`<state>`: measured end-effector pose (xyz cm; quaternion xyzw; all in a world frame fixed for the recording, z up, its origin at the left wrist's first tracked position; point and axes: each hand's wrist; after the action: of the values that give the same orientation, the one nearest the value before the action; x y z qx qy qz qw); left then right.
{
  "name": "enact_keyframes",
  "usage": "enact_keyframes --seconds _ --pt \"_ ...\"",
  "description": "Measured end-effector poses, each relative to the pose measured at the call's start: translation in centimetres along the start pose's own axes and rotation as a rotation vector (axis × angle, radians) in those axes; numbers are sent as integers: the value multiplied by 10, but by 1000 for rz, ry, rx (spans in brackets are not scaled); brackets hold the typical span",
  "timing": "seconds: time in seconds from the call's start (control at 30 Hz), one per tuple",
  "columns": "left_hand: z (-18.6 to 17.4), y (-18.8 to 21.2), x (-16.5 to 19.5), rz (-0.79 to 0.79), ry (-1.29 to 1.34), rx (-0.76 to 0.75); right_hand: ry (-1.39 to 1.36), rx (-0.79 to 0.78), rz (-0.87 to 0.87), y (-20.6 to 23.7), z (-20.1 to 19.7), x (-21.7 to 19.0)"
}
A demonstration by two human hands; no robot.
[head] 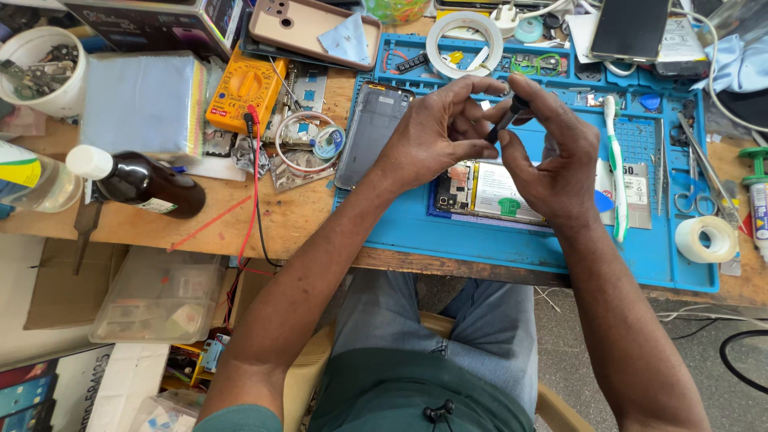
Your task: The person disassembles two smartphones on a workbench, using a prying tool and tweezers to remove back covers and internal components. The person handles batteries, circuit boards, and connectors, then reassembles the devices and tests the screens.
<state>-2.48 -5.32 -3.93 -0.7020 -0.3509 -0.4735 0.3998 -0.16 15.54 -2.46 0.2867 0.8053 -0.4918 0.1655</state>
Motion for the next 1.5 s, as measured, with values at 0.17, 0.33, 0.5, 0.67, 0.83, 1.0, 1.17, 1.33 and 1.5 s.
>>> enact_keyframes --seconds 0.17,0.33,0.5,0.67,0.83,1.0,1.17,1.33,1.5 --pt "-1 0 0 177 78 -40 -155 -10 51 -1 3 -3" --pt "-3 1 4 34 -96 25 -109 -34 39 0 5 -6" --pt "-18 6 10 101 -350 67 -207 -51 75 1 5 -5" --pt "-15 14 9 44 -517 84 -274 -16 93 3 -1 1" --pt "-6 16 13 143 -634 78 -309 19 62 6 -3 4" --pt "-34 32 26 101 -802 170 -314 83 63 11 -3 4" --pt "-80 66 27 -6 -1059 228 -240 105 43 12 -4 5" --pt "-79 72 31 32 -1028 237 -234 82 5 9 -4 4" --pt "-40 69 35 180 -914 135 -295 26 14 6 -1 1"
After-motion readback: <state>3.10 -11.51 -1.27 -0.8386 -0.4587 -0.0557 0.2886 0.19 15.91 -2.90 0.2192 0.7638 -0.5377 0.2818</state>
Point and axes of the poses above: each hand's wrist, its own y-axis away from the middle knuckle, its own z-axis out of the palm, x = y × z, and after that the axes turned 4 degrees about -y, right-handed
